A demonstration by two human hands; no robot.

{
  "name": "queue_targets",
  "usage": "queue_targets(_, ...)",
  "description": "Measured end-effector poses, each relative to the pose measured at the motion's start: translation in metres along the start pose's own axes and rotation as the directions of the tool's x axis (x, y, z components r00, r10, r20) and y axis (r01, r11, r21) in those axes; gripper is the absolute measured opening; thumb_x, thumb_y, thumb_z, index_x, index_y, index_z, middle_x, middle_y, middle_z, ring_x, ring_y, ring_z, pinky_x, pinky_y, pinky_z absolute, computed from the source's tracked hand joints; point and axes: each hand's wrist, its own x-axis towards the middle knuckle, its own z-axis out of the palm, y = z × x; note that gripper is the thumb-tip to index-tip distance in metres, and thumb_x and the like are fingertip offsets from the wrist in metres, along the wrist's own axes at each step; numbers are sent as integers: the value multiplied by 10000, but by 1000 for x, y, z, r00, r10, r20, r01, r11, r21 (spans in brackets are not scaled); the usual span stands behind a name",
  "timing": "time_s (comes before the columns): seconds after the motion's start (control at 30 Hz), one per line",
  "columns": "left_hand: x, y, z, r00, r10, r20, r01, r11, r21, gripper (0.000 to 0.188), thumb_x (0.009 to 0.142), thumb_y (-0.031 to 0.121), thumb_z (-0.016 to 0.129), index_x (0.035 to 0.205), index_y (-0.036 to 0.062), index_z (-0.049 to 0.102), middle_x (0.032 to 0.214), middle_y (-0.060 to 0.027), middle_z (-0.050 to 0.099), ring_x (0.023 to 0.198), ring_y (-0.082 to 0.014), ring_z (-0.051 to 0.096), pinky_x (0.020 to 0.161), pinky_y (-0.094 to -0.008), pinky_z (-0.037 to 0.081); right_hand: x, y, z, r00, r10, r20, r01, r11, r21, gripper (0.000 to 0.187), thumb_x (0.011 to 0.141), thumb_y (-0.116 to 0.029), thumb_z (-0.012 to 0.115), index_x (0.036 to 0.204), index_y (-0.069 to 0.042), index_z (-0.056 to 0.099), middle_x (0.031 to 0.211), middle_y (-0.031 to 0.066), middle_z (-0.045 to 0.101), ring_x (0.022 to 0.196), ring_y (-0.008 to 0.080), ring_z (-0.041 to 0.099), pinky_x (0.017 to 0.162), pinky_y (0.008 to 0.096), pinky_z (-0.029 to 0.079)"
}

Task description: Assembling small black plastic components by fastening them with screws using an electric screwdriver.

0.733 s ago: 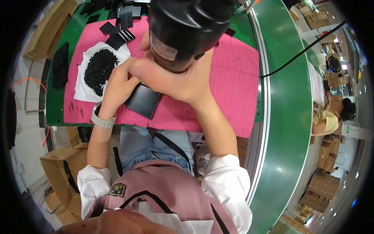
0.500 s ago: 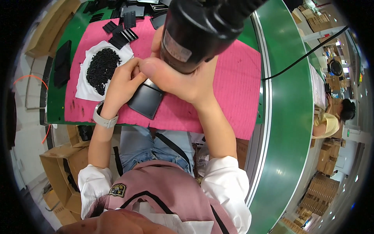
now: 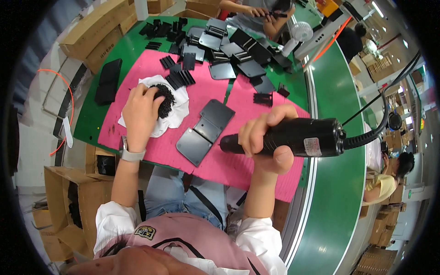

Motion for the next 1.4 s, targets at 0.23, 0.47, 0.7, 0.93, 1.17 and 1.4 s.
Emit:
queue_targets(0.23, -3, -25, 14, 1000, -16, -14, 14, 993, -121, 124, 747, 82, 681, 810, 6, 607, 813, -117, 548, 790, -298, 570, 679, -394, 467, -2, 13, 7, 998, 47, -43, -46, 999, 9, 466, 731, -265, 735, 983, -25, 425, 565, 62, 478, 411, 146, 435, 400, 264, 391)
queue_targets(0.47, -2, -28, 14, 990, -37, -137, 6, 976, -219, 79, 785, 76, 638, 825, 10, 621, 798, -117, 571, 732, -301, 596, 630, -394, 473, 2, 15, 10, 996, 83, 21, -80, 989, -128, 462, 762, -329, 677, 1013, -32, 428, 548, 46, 459, 397, 137, 430, 434, 263, 397)
queue_targets(0.7, -3, -29, 14, 982, 14, -188, -58, 972, -229, 53, 782, 42, 625, 813, 0, 615, 797, -118, 572, 696, -287, 605, 604, -364, 481, 8, 18, 24, 997, 76, 11, -74, 991, -113, 497, 781, -382, 666, 1034, -36, 414, 553, 40, 454, 396, 132, 420, 425, 274, 384)
queue_targets(0.93, -23, 9, -12, 948, 260, 182, 47, 452, -891, 42, 773, -31, 631, 813, -22, 627, 807, -67, 605, 655, -103, 575, 561, -220, 453, 22, 12, 27, 978, -196, 77, 181, 968, 172, 577, 872, -550, 539, 1166, -62, 444, 654, 16, 461, 482, 129, 445, 587, 332, 417)
queue_targets(1.17, -38, 20, -11, 951, 251, 181, 110, 274, -955, 103, 788, -36, 640, 882, -22, 679, 836, -75, 647, 665, -100, 593, 554, -211, 465, 19, 13, 30, 982, -180, 60, 159, 954, 254, 610, 855, -592, 537, 1164, -81, 411, 627, 30, 484, 469, 149, 487, 550, 333, 439)
queue_targets(1.4, -37, 22, -17, 950, 247, 190, 89, 370, -925, 101, 767, -34, 656, 860, -12, 686, 832, -71, 648, 658, -104, 589, 554, -218, 461, 15, 19, 37, 985, -130, 110, 110, 980, 166, 590, 865, -572, 532, 1159, -70, 438, 645, 18, 478, 471, 136, 476, 580, 321, 423)
